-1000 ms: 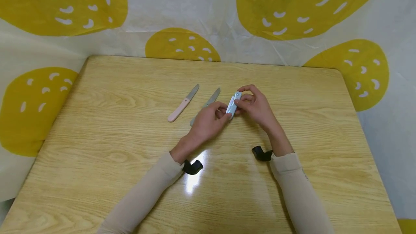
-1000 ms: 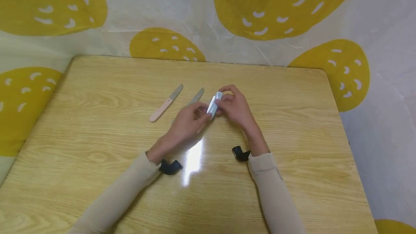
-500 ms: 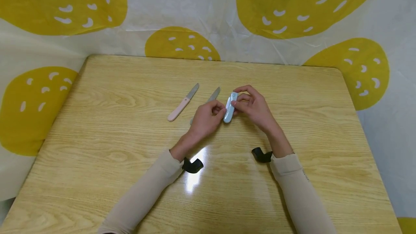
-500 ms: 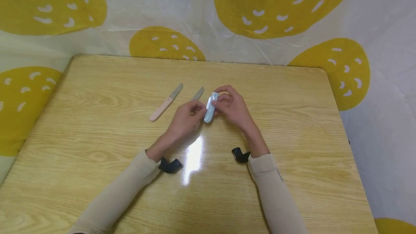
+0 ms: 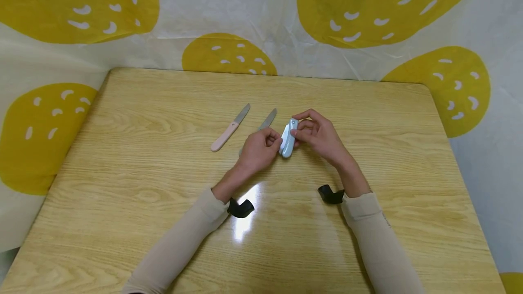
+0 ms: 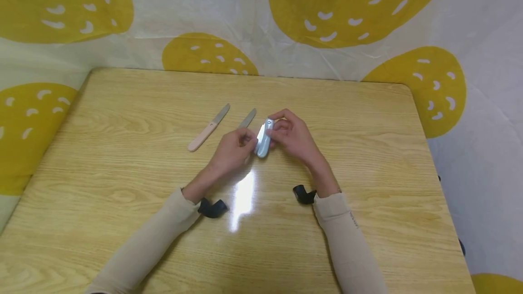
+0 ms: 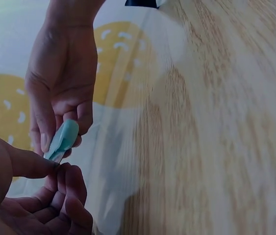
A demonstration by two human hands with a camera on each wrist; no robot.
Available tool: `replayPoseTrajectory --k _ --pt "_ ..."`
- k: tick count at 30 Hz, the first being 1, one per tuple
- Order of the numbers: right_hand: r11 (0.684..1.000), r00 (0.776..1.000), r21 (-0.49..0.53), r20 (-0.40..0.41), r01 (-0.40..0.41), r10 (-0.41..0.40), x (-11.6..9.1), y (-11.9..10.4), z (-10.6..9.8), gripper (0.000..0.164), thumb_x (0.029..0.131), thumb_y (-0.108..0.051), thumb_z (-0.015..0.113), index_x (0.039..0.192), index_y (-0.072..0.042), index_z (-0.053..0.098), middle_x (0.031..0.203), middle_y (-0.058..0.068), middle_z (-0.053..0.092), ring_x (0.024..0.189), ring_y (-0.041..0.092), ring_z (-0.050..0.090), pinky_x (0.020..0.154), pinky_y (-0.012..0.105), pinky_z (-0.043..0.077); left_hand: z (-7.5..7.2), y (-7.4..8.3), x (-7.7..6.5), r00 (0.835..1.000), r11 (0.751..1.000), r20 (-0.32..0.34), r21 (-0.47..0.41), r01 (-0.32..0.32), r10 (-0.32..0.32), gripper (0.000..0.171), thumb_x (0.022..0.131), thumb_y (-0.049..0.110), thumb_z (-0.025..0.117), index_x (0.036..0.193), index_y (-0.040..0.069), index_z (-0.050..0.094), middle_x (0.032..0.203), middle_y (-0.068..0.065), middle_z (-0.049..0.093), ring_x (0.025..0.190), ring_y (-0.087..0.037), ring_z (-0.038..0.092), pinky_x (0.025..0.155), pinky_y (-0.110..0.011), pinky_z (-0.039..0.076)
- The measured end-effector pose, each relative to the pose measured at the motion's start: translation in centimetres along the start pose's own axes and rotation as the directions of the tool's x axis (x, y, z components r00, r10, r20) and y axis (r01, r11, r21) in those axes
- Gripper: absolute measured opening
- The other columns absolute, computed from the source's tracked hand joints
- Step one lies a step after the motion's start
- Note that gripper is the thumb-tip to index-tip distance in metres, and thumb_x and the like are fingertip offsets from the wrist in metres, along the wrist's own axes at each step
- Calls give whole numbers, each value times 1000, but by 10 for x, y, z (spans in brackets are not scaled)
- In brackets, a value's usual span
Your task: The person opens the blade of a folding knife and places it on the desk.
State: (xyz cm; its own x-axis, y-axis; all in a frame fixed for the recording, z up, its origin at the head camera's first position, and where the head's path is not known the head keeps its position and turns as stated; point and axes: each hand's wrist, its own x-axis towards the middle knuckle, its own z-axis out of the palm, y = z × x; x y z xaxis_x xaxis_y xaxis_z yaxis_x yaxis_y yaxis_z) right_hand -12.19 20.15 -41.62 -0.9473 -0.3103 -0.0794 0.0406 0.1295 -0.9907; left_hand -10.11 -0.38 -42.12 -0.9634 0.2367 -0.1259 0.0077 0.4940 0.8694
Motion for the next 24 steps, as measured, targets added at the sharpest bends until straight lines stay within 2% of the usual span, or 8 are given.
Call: replayPoseTrajectory --k 9,17,20,24 --pt "1000 1000 -3 23 1 -1 -3 -4 -3 39 98 1 69 134 5 55 93 4 69 76 15 72 71 35 64 -3 -1 1 1000 1000 21 18 -15 14 18 102 19 62 104 5 72 97 -9 74 88 -17 68 80 -28 55" --pt "1000 999 -26 53 1 1 -7 -6 -8 40 98 2 67 136 6 54 95 6 69 76 18 72 71 39 64 -16 -1 3 999 998 13 42 -41 40 18 103 17 59 105 5 72 98 -8 73 90 -19 67 83 -33 56" --pt "999 999 -33 54 3 -2 -7 -7 -7 41 99 1 67 137 5 53 95 5 69 78 16 72 72 38 64 -19 -2 4 999 999 12 20 -38 38 19 104 18 58 106 4 71 97 -8 72 89 -18 65 82 -31 54" --pt "999 1000 -48 21 6 -5 -5 -8 -4 44 100 -1 66 141 1 53 99 8 65 83 10 71 76 31 63 -15 -2 3 999 997 -31 -77 -11 9 21 105 20 57 108 4 70 98 -9 70 87 -17 63 79 -26 51"
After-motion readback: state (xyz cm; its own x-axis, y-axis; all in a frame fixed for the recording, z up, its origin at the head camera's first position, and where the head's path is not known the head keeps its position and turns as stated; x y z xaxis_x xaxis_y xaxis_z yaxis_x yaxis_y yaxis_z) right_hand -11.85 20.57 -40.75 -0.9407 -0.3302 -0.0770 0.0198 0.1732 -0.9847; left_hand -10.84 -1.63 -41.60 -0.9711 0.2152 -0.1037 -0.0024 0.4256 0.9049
